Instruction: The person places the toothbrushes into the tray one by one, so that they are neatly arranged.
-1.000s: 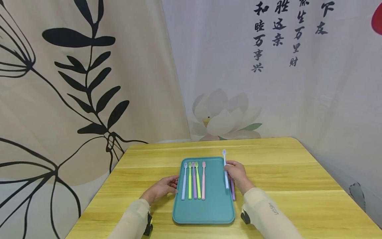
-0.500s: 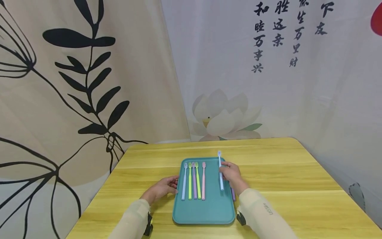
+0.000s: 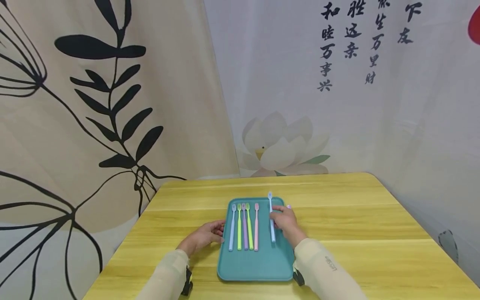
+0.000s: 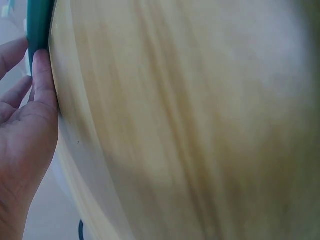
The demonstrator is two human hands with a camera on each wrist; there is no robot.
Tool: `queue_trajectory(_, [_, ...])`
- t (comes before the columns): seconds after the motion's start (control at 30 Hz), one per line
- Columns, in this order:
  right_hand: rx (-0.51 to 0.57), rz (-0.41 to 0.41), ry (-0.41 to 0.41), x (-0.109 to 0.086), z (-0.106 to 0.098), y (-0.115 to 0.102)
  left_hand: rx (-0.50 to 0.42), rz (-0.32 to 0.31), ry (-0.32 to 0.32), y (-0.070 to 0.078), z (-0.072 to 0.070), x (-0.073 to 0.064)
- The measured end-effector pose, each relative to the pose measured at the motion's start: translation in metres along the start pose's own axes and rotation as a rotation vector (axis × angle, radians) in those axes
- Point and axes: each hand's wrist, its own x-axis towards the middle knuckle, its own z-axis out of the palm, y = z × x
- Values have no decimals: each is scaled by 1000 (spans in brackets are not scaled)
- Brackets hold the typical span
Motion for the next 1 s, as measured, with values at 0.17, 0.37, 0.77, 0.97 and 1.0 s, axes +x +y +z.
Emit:
queue_trajectory(0.17, [5, 4, 2, 0, 6, 1, -4, 3, 3, -1, 1, 0])
queue_trajectory(0.37, [-11, 13, -3, -1, 11, 1, -25, 3, 5, -1, 0, 0])
queue_trajectory(0.77, [-3, 12, -7, 0, 22, 9, -30, -2, 5, -1, 0, 1])
queue_trajectory(0.97, [-22, 7, -8, -2, 23, 9, -41, 21, -1, -2, 0, 0])
queue_trajectory(1.0, [-24, 6, -8, -2, 23, 9, -41, 23, -1, -2, 0, 0])
